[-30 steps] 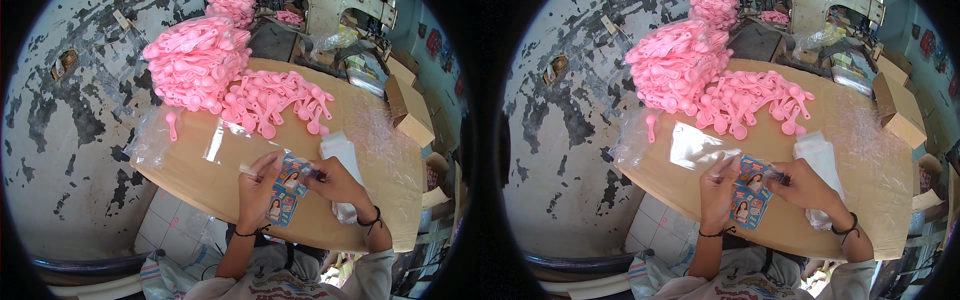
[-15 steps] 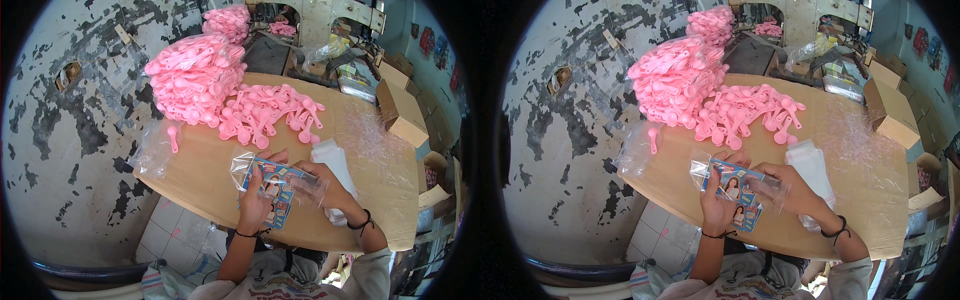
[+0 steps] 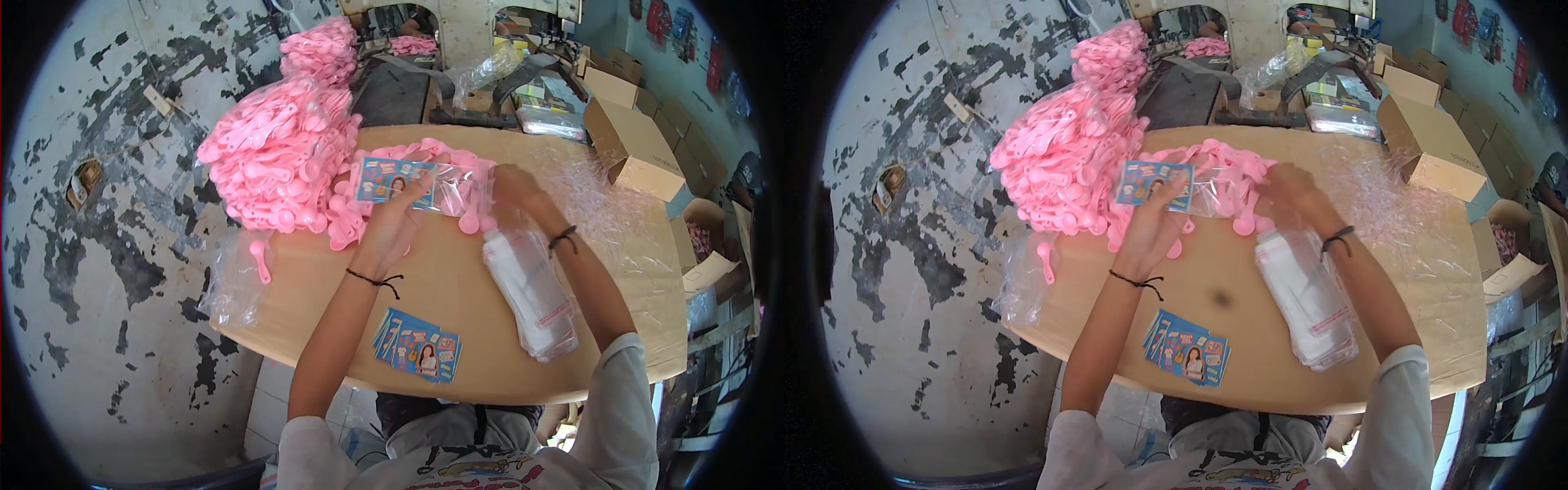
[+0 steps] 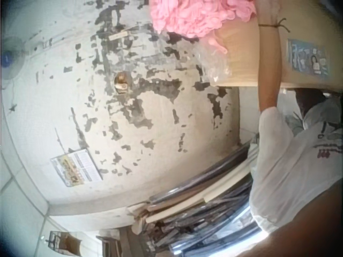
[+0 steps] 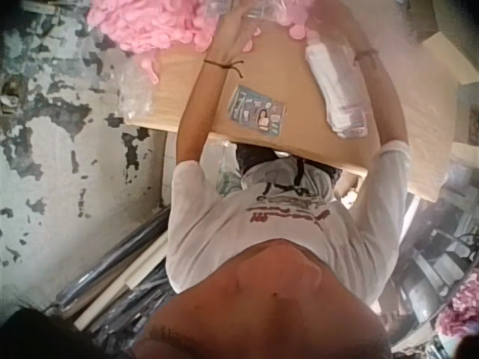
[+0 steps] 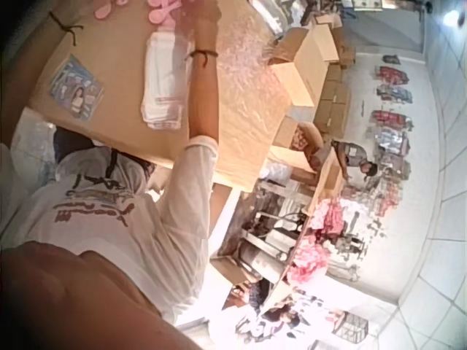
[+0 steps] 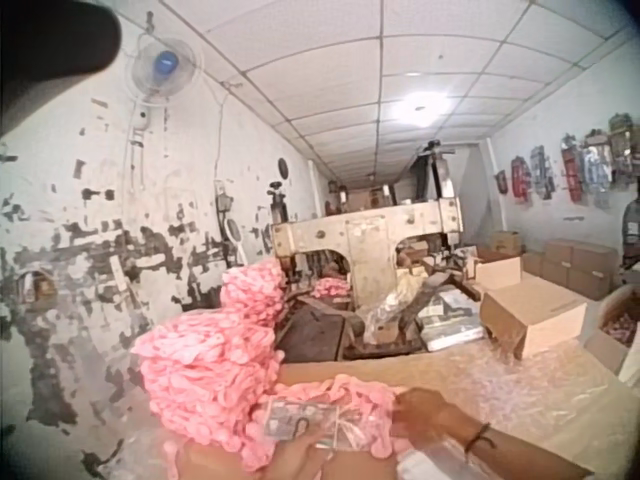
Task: Placing a plastic pink item and a paper card into a small plastic sleeve.
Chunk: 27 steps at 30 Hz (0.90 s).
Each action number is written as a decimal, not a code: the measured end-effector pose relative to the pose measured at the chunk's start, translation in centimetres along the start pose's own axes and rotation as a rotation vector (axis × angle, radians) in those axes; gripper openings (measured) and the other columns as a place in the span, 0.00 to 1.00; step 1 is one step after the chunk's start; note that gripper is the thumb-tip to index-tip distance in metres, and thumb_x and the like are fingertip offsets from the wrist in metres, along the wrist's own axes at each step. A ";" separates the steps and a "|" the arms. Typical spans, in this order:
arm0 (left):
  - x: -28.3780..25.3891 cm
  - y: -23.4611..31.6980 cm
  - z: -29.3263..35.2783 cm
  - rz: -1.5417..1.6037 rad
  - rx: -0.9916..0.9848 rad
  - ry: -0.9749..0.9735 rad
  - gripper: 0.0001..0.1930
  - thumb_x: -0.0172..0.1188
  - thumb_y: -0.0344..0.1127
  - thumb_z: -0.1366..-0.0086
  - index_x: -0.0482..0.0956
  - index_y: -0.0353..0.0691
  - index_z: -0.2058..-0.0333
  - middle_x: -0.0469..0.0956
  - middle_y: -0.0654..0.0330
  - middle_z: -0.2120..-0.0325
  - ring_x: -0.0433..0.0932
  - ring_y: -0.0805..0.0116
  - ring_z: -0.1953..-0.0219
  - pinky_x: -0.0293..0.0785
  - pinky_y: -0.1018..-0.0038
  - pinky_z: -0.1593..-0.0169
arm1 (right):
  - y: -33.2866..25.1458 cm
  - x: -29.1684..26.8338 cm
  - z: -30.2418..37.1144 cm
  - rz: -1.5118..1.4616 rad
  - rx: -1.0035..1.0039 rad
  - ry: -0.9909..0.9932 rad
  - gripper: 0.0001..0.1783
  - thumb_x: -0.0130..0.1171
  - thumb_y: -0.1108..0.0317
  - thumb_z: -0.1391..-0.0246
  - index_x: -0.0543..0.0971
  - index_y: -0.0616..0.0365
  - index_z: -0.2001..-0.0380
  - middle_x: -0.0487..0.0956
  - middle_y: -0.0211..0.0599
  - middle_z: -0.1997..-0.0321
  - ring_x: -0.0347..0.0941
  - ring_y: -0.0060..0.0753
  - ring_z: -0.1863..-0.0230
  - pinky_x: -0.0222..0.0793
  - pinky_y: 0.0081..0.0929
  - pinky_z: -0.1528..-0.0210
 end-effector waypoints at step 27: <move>-3.1 -4.2 -0.5 0.044 -0.006 0.035 0.26 0.51 0.28 0.31 0.55 0.41 0.36 0.61 0.53 0.36 0.59 0.61 0.34 0.58 0.64 0.33 | 0.3 -4.2 7.3 -0.981 -0.161 0.114 0.10 0.51 0.67 0.39 0.76 0.57 0.57 0.73 0.28 0.76 0.63 0.12 0.77 0.60 0.16 0.74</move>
Point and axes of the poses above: each hand's wrist, its own z-axis away from the middle knuckle, its own x-axis out of the palm, y = z × x, the point moved 4 cm from there along -z, towards the middle knuckle
